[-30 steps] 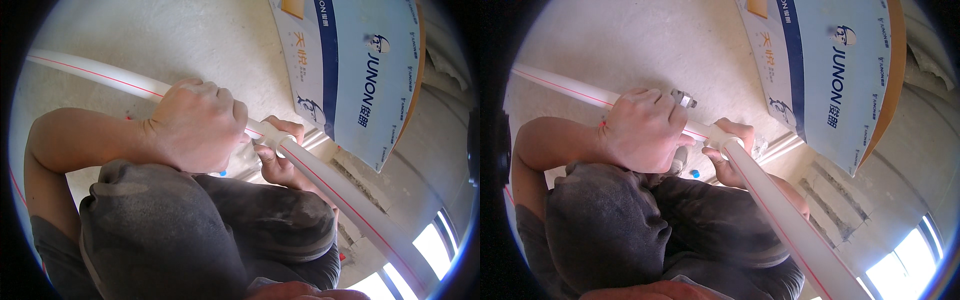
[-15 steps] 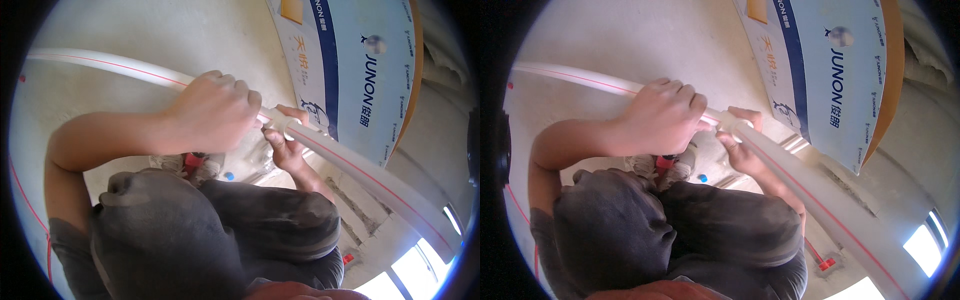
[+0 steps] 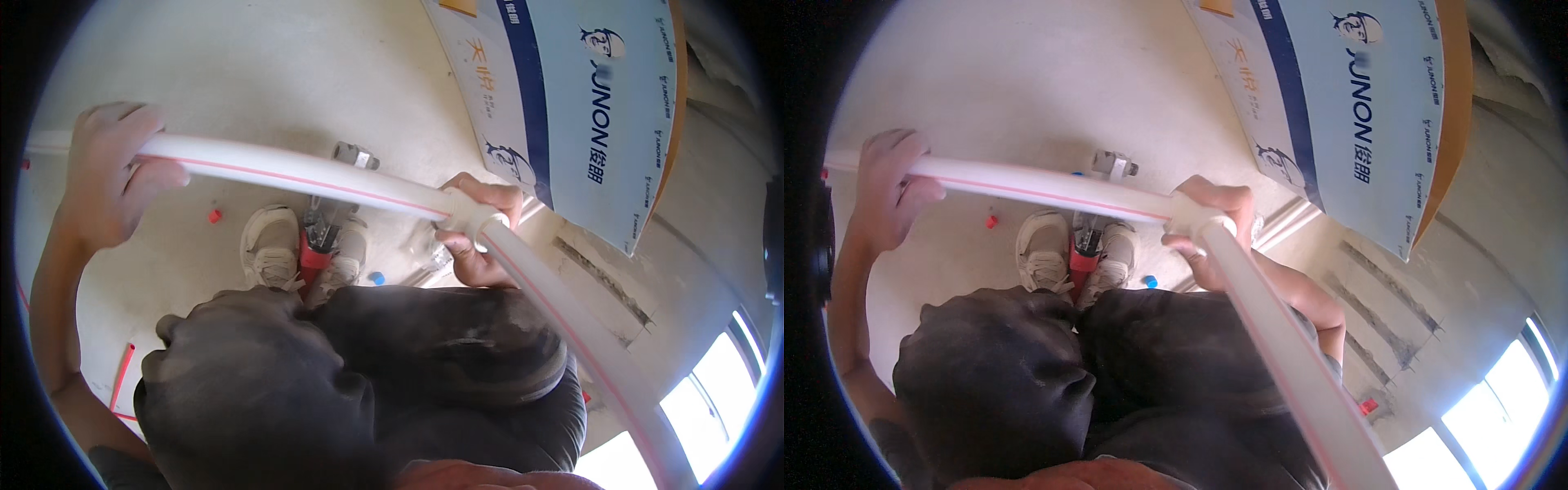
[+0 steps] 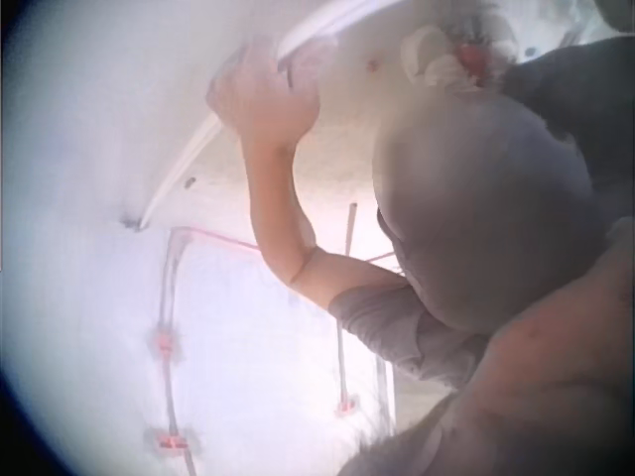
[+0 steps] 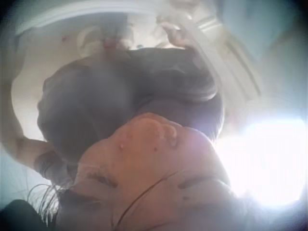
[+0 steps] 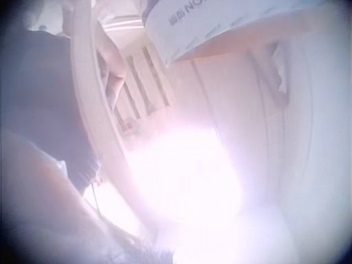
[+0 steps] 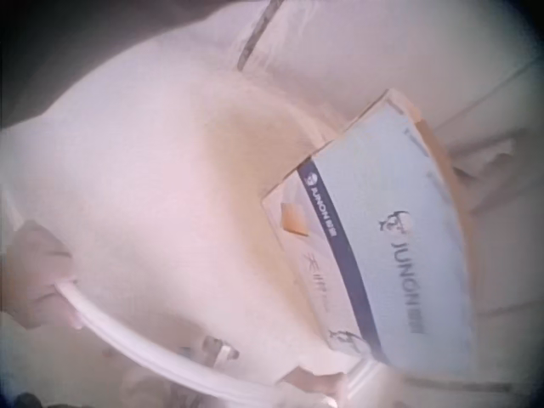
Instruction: The person is installing white plastic pipes in a room under construction. They use a red pipe cutter to cut the pipes to length and then connect them using white elbow fittings. The person works on the floor, assembling sections of the pipe system.
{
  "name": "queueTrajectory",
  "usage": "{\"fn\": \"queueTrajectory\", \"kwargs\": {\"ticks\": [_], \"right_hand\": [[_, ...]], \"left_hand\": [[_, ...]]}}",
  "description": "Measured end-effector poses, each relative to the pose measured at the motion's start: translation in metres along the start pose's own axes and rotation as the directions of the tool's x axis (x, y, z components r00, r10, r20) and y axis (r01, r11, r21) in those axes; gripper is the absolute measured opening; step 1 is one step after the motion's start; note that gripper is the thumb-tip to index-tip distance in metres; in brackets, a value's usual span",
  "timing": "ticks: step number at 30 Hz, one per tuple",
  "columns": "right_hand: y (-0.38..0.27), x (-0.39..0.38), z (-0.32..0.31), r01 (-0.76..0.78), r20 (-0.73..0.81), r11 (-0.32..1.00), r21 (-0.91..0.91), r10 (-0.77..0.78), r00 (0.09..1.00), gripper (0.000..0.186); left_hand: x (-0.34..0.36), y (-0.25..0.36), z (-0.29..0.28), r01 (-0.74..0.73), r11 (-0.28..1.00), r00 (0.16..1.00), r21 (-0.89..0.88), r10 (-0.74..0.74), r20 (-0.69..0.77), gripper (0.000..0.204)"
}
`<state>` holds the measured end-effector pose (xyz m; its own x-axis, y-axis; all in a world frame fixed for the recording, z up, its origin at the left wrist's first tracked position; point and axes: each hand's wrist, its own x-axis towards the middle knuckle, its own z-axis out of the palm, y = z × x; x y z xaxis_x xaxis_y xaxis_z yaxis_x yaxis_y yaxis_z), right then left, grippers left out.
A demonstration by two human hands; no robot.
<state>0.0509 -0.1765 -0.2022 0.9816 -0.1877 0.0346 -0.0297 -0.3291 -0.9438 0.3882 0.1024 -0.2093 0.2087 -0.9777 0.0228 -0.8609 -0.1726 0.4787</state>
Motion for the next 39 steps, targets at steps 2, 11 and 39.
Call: {"fn": "queueTrajectory", "kwargs": {"ticks": [2, 11, 39], "right_hand": [[-0.005, -0.003, 0.001, 0.018, -0.044, 0.998, -0.053, -0.020, 0.999, 0.060], [0.003, -0.007, 0.003, 0.047, -0.011, 0.999, 0.008, -0.047, 0.999, 0.061], [0.068, 0.036, -0.025, -0.086, -0.082, 0.995, 0.053, 0.091, 0.993, 0.046]], "left_hand": [[-0.001, 0.000, 0.002, -0.030, 0.999, 0.999, -0.037, 0.028, -0.038, 0.042], [0.000, 0.003, 0.009, -0.079, 0.996, 0.990, -0.044, 0.074, -0.117, 0.041], [0.045, -0.025, 0.030, 0.130, 0.991, 0.991, 0.010, -0.129, -0.025, 0.053]]}}
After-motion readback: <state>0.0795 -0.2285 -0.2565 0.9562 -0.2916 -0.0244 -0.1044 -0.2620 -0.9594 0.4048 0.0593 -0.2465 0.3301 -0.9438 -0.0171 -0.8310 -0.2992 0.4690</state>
